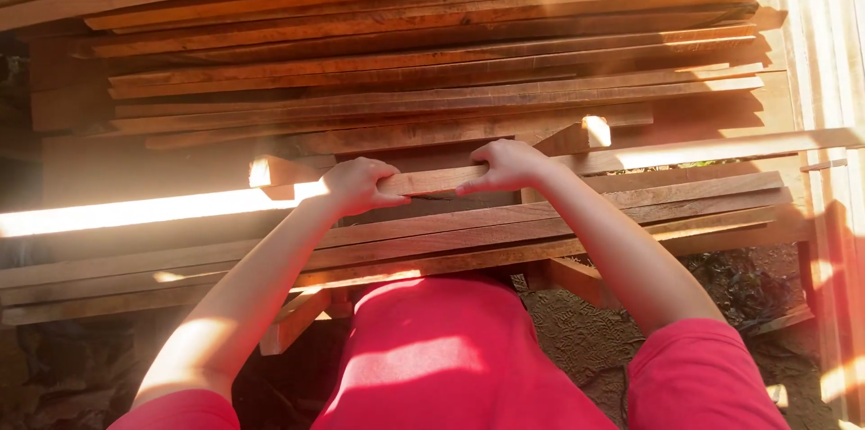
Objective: The person is organizing and stacking thin wooden planks onto a wooden support frame.
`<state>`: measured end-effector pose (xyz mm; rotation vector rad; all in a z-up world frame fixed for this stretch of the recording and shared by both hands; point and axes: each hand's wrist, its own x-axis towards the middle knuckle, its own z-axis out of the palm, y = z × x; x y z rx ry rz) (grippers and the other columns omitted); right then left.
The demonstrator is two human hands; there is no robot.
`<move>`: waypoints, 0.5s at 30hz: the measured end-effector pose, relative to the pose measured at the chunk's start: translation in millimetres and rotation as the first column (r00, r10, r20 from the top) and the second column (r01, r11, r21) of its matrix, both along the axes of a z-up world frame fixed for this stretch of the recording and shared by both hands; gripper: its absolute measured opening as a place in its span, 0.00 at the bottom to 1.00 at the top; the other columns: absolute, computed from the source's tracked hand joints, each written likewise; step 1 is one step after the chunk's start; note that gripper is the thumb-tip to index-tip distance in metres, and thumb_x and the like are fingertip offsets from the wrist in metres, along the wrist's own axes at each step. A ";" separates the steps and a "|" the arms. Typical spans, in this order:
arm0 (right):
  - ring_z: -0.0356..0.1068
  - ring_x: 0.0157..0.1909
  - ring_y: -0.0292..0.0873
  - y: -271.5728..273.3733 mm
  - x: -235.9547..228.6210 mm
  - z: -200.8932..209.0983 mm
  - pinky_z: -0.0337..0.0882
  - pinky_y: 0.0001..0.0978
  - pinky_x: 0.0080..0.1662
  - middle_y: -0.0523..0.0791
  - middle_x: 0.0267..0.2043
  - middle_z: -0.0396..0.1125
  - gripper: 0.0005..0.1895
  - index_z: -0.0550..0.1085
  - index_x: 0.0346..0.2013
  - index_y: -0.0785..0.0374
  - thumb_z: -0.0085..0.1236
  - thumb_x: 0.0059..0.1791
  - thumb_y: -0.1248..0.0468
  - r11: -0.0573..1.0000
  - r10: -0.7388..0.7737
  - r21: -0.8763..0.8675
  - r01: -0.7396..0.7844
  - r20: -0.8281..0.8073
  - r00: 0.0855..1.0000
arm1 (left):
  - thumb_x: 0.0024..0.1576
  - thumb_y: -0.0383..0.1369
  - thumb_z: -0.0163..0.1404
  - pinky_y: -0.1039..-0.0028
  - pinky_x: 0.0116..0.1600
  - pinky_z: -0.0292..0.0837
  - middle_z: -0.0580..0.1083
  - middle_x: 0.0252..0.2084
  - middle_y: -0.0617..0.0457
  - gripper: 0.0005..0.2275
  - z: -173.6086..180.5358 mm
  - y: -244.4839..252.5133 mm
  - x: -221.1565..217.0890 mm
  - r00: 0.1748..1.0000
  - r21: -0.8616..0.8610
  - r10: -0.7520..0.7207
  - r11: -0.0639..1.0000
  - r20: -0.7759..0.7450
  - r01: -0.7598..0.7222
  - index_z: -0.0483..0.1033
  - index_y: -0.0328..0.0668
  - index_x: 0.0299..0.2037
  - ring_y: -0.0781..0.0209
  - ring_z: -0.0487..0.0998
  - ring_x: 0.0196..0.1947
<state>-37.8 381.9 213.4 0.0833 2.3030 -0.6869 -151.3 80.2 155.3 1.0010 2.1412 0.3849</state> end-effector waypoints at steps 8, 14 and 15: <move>0.75 0.51 0.54 -4.2 -11.8 -109.3 0.73 0.46 0.51 0.50 0.40 0.76 0.36 0.81 0.40 0.53 0.65 0.35 0.28 0.998 -0.038 -0.049 0.045 0.135 0.990 | 0.51 0.62 0.55 0.62 0.53 0.78 0.80 0.49 0.65 0.23 -77.6 -4.4 -2.8 1.000 -0.117 -0.028 0.993 0.005 0.028 0.80 0.66 0.51 0.56 0.80 0.53; 0.74 0.55 0.49 -12.5 -13.3 -159.3 0.74 0.43 0.53 0.45 0.46 0.76 0.36 0.81 0.45 0.46 0.65 0.35 0.28 0.999 -0.047 0.005 0.047 0.204 0.978 | 0.52 0.58 0.56 0.57 0.56 0.77 0.80 0.47 0.59 0.20 -107.6 -5.6 0.7 0.998 -0.143 -0.004 0.990 0.065 0.013 0.80 0.65 0.50 0.50 0.79 0.54; 0.74 0.56 0.49 -13.4 -13.8 -163.3 0.74 0.43 0.54 0.44 0.47 0.76 0.36 0.81 0.46 0.45 0.64 0.35 0.27 0.999 -0.045 0.022 0.041 0.211 0.977 | 0.51 0.58 0.56 0.58 0.56 0.77 0.79 0.47 0.60 0.20 -113.4 -6.2 1.5 0.998 -0.148 0.003 0.989 0.067 0.007 0.80 0.67 0.50 0.50 0.79 0.54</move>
